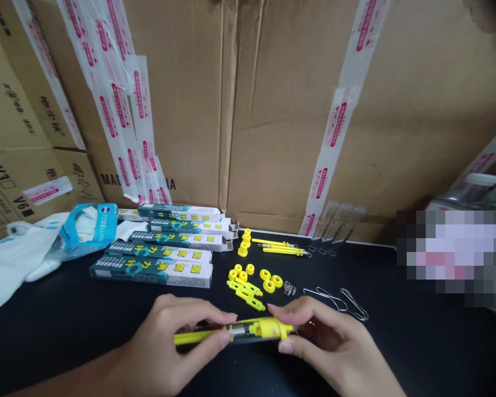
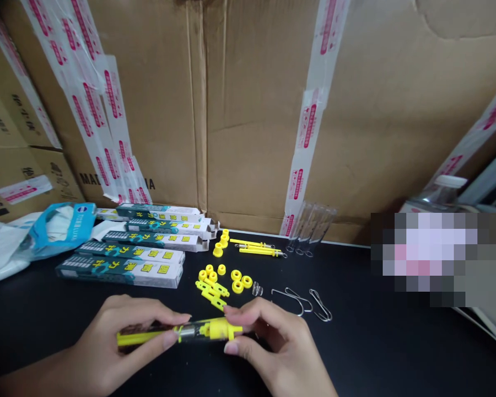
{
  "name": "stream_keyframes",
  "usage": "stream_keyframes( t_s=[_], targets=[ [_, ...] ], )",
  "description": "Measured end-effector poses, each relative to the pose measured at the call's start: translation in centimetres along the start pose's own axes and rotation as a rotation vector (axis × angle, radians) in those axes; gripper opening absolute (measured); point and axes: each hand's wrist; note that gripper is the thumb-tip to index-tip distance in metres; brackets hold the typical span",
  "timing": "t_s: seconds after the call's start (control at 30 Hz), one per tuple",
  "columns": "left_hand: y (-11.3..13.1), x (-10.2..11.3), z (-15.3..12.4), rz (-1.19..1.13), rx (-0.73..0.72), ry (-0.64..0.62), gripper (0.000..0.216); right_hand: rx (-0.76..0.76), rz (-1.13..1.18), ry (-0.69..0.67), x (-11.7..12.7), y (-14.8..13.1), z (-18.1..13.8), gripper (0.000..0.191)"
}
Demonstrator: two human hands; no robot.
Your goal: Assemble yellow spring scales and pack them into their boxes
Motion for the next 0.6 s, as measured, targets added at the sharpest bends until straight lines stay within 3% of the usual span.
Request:
stream_keyframes(
  t_s=[0.13,0.27,0.47,0.53,0.6],
  targets=[
    [0.2,0.3,-0.1,0.053,-0.076,0.006,0.018,-0.004,-0.060,-0.021,0.1,0.3,0.1,0.016],
    [0.1,0.0,0.1,0.068,-0.028,0.081,0.015,0.130,-0.228,-0.096,0.4,-0.1,0.6,0.009],
    [-0.4,-0.4,0.3,0.052,0.052,0.235,0.014,0.431,-0.683,-0.245,2.5,-1.9,1.6,0.035],
    [-0.6,-0.4,0.3,0.018,0.071,0.232,0.015,0.598,-0.790,-0.136,4.4,-2.4,2.7,0.035],
    [-0.7,-0.4,0.3,-0.009,0.090,0.203,0.015,0.789,-1.018,0.159,7.6,-2.7,4.3,0.030]
  ],
)
Point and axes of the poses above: each hand's wrist, its own z-axis towards the middle knuckle, its own x-axis out of the back of the hand, y = z × x, and after that the axes turned 4 degrees about z, right-handed
